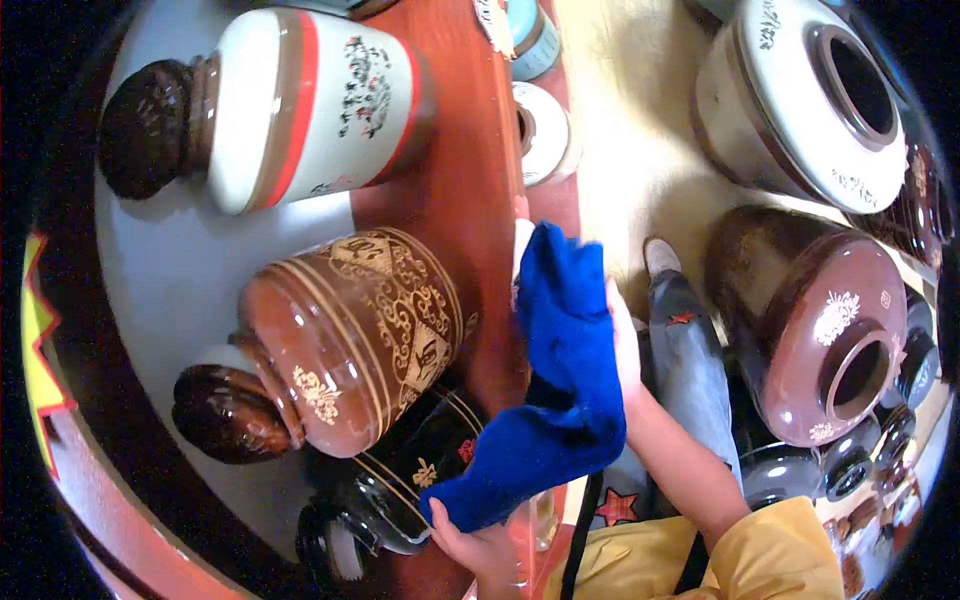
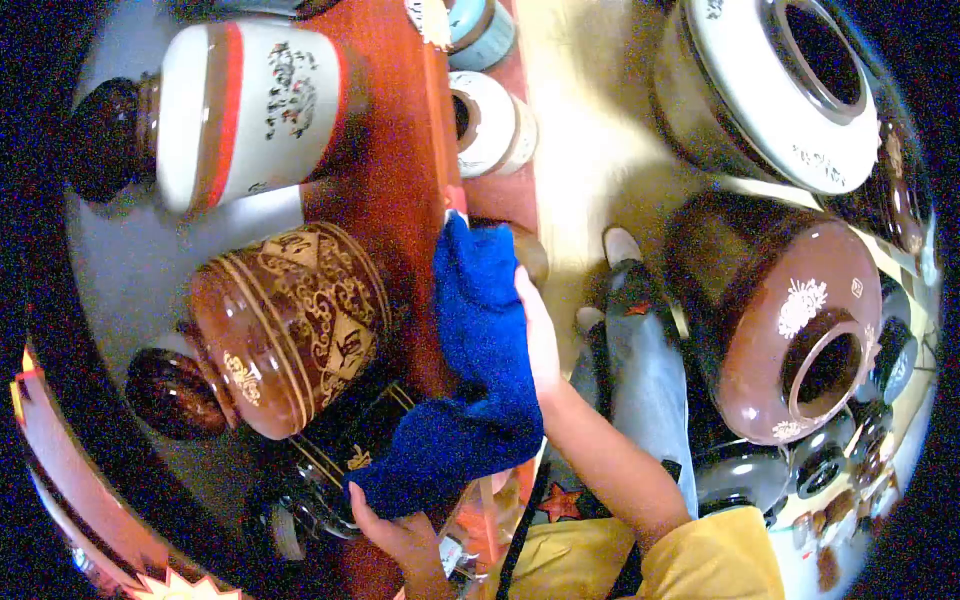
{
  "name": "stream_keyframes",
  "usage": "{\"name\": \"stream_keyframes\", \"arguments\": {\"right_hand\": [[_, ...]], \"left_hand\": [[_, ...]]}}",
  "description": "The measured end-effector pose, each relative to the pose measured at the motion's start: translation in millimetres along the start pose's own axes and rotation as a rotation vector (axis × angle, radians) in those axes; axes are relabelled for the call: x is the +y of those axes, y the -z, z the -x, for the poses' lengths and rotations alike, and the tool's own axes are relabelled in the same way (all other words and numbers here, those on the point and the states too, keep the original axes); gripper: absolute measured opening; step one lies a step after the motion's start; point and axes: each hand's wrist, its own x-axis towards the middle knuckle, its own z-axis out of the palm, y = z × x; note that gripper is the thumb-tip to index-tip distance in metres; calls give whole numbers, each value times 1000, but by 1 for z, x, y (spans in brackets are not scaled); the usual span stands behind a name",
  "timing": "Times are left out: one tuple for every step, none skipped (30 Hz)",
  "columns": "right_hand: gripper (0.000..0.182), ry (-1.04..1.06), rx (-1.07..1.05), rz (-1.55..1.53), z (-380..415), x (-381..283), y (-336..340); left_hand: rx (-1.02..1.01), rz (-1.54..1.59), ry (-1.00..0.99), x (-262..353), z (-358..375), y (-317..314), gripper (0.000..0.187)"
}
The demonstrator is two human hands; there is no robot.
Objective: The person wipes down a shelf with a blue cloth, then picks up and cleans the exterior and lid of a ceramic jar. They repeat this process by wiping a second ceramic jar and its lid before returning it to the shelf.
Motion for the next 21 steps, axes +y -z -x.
{"name": "stream_keyframes", "arguments": {"right_hand": [[43,-206,-193,-162,-13,-5,2],[43,-413,-381,-328,-23,-7,6],[44,-120,-227,169,-11,3,-14],[44,-142,-230,166,-10,12,-30],[45,-71,-173,203,-15,22,-45],[47,0,-116,239,-19,31,-58],[38,-23,-106,216,-21,39,-70],[38,-43,-112,210,-29,45,-63],[31,285,-119,616,-39,51,-52],[25,624,-125,1013,-46,56,-44],[19,485,127,1222,-18,67,-72],[19,478,114,1214,-19,70,-75],[20,431,31,1202,-21,72,-78],[22,385,-53,1191,-24,72,-81],[24,339,-134,1180,-28,71,-84],[27,289,-213,1171,-32,70,-86],[30,237,-293,1160,-35,69,-89],[33,186,-375,1148,-40,70,-92],[36,135,-457,1133,-44,71,-96],[36,130,-466,1130,-47,76,-102],[40,198,-484,1236,-49,83,-110]], "left_hand": [[13,-36,2,1,1,2,39],[23,-25,-14,2,2,7,39],[7,-233,-86,2,3,17,41],[-4,-444,-156,3,4,24,43],[12,-437,-169,5,3,27,43],[33,-376,-71,9,2,29,48],[51,-314,25,13,-1,32,53],[63,-308,8,17,-3,39,53],[-2,-173,252,22,-5,48,53],[-73,-36,492,25,-6,54,54],[-69,-33,476,30,-4,54,54],[-73,-7,500,35,-2,52,52],[-77,18,525,41,1,49,51],[-79,22,513,47,5,45,51],[-75,50,359,54,11,40,48],[-68,79,208,59,15,35,46],[-99,96,99,64,17,32,45],[-96,105,88,69,10,39,45],[-63,117,-93,76,-1,51,44],[-29,122,-273,83,-7,51,44],[3,124,-369,86,-11,46,43]]}}
